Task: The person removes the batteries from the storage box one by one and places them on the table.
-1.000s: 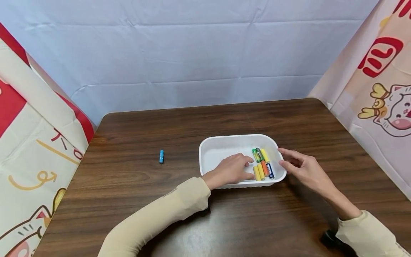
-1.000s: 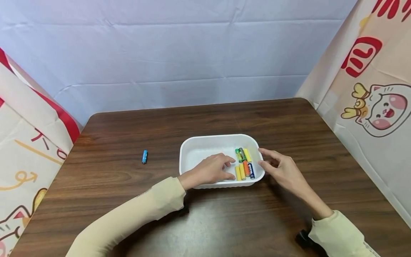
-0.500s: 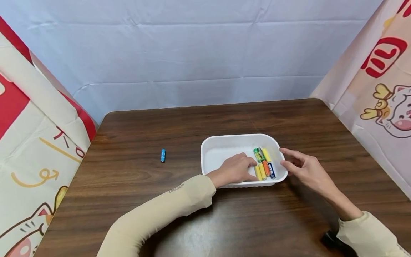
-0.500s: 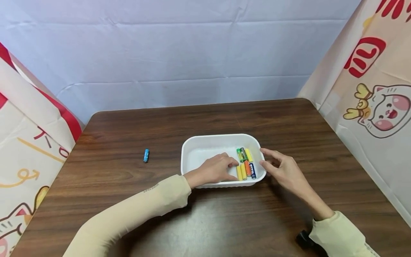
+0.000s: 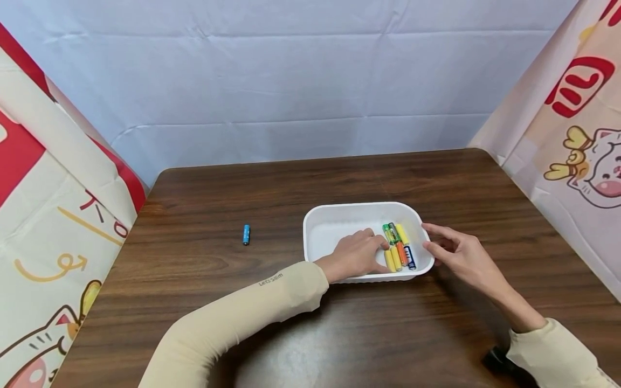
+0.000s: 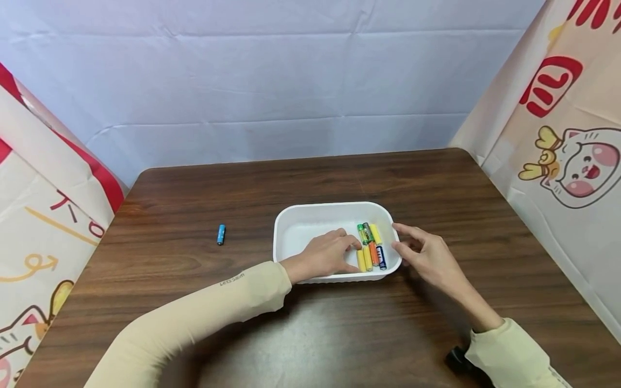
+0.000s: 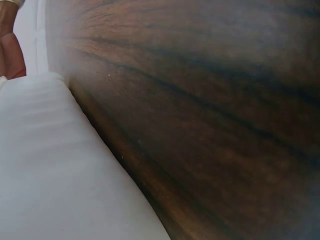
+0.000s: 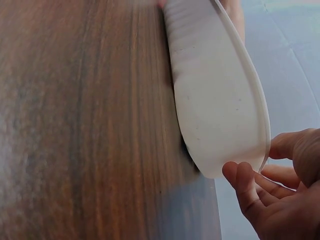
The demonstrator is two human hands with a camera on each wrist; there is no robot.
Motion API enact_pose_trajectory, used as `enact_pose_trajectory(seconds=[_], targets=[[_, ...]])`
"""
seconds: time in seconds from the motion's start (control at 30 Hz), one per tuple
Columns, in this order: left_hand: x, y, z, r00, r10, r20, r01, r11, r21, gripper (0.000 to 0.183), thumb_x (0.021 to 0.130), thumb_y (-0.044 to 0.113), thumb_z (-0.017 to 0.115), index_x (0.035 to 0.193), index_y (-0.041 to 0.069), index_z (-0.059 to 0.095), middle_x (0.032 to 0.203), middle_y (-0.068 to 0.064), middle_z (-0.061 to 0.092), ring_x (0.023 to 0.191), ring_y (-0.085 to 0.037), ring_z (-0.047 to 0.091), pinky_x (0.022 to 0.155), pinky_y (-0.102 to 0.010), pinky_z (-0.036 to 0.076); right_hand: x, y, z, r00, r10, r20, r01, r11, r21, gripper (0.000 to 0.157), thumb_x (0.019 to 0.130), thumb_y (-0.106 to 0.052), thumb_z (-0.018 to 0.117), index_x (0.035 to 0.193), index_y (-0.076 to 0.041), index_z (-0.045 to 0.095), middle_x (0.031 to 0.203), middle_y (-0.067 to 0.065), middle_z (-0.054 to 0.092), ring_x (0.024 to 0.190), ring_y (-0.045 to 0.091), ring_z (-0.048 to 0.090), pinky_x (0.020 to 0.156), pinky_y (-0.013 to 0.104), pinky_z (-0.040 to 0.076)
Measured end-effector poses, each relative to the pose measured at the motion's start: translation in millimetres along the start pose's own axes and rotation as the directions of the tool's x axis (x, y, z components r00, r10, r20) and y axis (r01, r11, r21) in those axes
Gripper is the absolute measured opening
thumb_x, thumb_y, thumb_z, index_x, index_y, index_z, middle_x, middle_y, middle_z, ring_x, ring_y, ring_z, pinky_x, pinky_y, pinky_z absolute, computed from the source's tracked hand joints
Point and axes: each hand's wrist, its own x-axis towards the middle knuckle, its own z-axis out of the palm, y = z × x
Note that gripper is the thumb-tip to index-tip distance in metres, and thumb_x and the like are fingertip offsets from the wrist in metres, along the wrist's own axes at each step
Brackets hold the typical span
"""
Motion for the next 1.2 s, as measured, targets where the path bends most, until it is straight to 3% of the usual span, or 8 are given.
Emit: enact_pose_trajectory(seconds=[0.7, 1.0, 1.2], targets=[[0.7, 2.5, 0.2, 1.000, -0.013, -0.017, 0.013, 1.000, 0.016, 0.058, 0.089, 0.055, 0.077, 0.136, 0.025, 0.067, 0.121, 0.005, 0.063, 0.101, -0.007, 0.055, 0.080, -0.024, 0.047, -0.7, 0.6, -0.6, 1.000, 0.013, -0.005, -0.013, 1.000, -0.018, 0.045, 0.100, -0.009, 0.069, 0.142, 0.005, 0.057, 0.080, 0.006, 0.066, 0.064, 0.014, 0.057, 0.050, 0.023, 0.042], [0.4, 1.1, -1.5, 0.998, -0.007, -0.067, 0.008, 1.000, 0.015, 0.054, 0.087, 0.046, 0.081, 0.133, 0.019, 0.070, 0.116, 0.004, 0.063, 0.097, -0.008, 0.057, 0.078, -0.025, 0.047, -1.9, 1.3, -1.1, 1.000, 0.014, -0.008, -0.014, 1.000, -0.006, 0.045, 0.100, -0.009, 0.069, 0.142, 0.005, 0.057, 0.083, 0.008, 0.069, 0.066, 0.012, 0.059, 0.051, 0.023, 0.043], [-2.7, -1.4, -11.3, 0.995, -0.020, -0.097, 0.018, 1.000, -0.022, 0.055, 0.086, 0.041, 0.079, 0.134, 0.017, 0.070, 0.115, 0.003, 0.063, 0.096, -0.008, 0.058, 0.078, -0.026, 0.047, -1.3, 2.1, -1.0, 1.000, 0.020, -0.002, -0.020, 1.000, 0.000, 0.046, 0.101, -0.010, 0.068, 0.142, 0.006, 0.056, 0.088, 0.010, 0.070, 0.068, 0.010, 0.060, 0.053, 0.023, 0.045]])
